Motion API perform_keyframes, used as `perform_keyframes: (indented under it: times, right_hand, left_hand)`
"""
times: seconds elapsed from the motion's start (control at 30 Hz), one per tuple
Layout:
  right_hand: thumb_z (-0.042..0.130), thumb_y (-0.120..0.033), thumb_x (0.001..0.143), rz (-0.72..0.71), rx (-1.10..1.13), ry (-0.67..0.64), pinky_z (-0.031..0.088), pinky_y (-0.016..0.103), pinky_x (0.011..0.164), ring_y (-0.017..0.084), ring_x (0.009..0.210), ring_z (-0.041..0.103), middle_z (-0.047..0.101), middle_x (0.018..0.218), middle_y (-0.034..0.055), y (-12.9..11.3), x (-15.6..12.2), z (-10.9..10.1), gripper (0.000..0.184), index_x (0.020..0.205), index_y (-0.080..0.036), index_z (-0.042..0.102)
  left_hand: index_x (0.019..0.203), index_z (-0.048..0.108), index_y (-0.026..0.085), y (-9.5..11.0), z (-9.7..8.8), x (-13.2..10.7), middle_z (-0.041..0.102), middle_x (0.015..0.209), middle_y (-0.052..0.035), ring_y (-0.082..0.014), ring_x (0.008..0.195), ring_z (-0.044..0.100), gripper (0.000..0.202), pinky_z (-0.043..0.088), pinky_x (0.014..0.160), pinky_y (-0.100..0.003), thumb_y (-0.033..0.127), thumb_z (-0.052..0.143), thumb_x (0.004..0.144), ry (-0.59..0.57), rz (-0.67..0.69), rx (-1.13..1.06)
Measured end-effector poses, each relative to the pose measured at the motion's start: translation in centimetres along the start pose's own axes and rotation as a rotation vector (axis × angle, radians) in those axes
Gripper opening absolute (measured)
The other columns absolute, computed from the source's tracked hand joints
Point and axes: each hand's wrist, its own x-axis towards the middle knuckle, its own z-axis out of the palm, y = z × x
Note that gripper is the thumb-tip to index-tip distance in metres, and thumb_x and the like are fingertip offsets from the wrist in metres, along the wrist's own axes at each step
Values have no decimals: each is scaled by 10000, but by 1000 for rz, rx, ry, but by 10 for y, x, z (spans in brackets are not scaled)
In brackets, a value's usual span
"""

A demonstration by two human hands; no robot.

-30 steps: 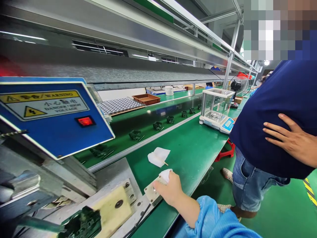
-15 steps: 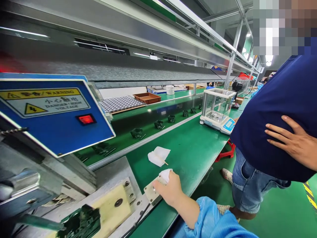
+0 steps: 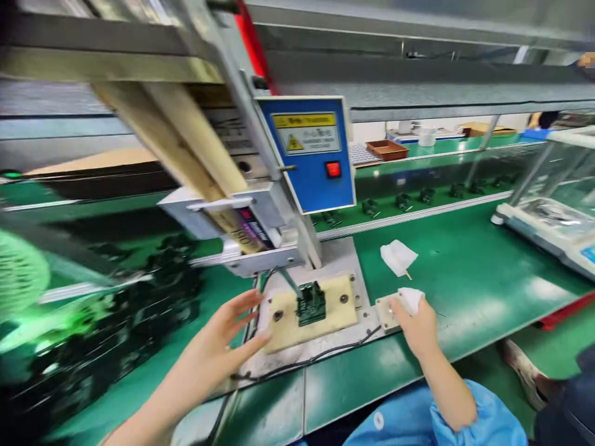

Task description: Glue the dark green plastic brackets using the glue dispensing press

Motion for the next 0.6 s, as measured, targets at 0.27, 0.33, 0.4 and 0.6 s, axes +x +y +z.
perform_keyframes:
  times: [0.27,0.33,0.4,0.6]
  right_hand:
    - [720,-654,637,-4,-50,-14,523,456,812,331,906,666,722,948,119,1,-2,-5,601,975,-158,698]
    - [717,-664,642,2,-63,-10,522,454,809,332,910,663,722,942,112,1,-2,-6,604,974,-160,698]
    - [714,-677,638,13,-65,-15,524,449,807,332,909,664,724,933,106,2,-1,-6,621,982,-160,696]
    - [725,-665,627,15,-65,-32,528,450,816,339,914,668,725,937,116,3,-1,-7,634,987,-144,695]
  left_hand:
    - [1276,460,180,10,36,53,513,1370,-150,-350,1323,447,804,314,1177,-525,517,798,629,-349,-14,-169]
    - [1213,515,166,9,39,53,569,1304,-141,-335,1271,503,723,348,1163,-499,507,811,647,-394,13,-266]
    - [1188,539,148,10,40,52,603,1258,-139,-315,1214,550,703,391,1136,-473,489,832,648,-404,26,-358]
    - [1154,620,123,28,34,48,664,1160,-124,-300,1089,622,658,484,1025,-431,514,836,671,-506,-125,-448]
